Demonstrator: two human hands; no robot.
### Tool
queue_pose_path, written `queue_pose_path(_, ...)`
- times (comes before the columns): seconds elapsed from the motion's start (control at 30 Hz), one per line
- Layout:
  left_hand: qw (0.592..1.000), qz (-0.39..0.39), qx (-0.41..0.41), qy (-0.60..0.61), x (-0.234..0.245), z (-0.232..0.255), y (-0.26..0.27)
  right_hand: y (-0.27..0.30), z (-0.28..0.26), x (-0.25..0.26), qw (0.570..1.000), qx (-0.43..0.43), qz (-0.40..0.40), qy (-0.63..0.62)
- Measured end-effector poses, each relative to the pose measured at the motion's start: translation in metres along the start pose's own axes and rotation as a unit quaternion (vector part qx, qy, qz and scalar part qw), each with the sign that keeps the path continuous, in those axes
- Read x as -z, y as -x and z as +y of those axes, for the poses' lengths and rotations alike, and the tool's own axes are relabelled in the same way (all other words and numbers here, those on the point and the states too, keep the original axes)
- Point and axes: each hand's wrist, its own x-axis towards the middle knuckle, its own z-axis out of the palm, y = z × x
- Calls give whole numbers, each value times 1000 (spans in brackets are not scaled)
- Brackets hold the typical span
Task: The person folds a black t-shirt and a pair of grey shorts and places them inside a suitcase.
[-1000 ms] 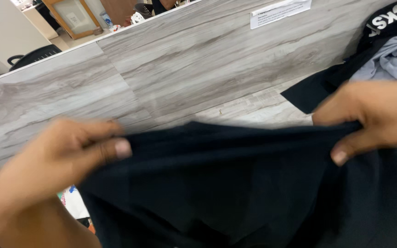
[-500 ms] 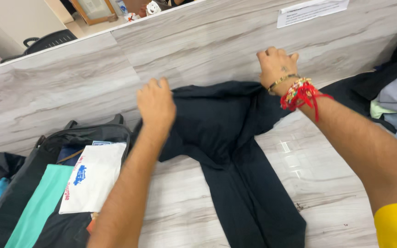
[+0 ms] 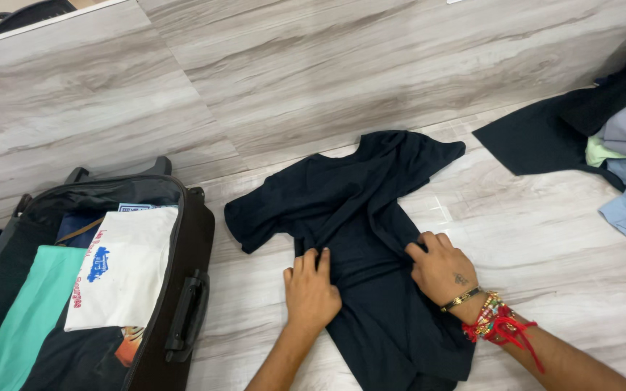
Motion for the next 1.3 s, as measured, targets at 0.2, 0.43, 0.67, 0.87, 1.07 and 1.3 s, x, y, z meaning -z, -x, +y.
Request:
queue_pose_path(0.2, 973, -92, 110, -179, 26, -53, 34, 27, 56, -2, 994, -87, -12, -70)
queue_pose_path(0.43, 972, 5, 121, -201, 47, -62, 49, 63, 64, 44, 969, -232, 81, -14)
queue_pose_path(0.67, 973, 32, -123, 195, 49, 34, 73, 95, -2, 33, 957, 48, 126, -257)
queue_pose_path(0.87, 952, -156, -60, 255, 38, -7, 117, 120, 16, 14, 977, 48, -80, -191)
queue_pose_path(1.07, 916, -289, -107, 257, -6, -73, 163, 139, 59, 43, 956, 111, -225, -148)
queue_pose_path(1.3, 922, -158, 67, 348, 55, -36, 43, 40, 31, 66, 983, 4, 145, -112)
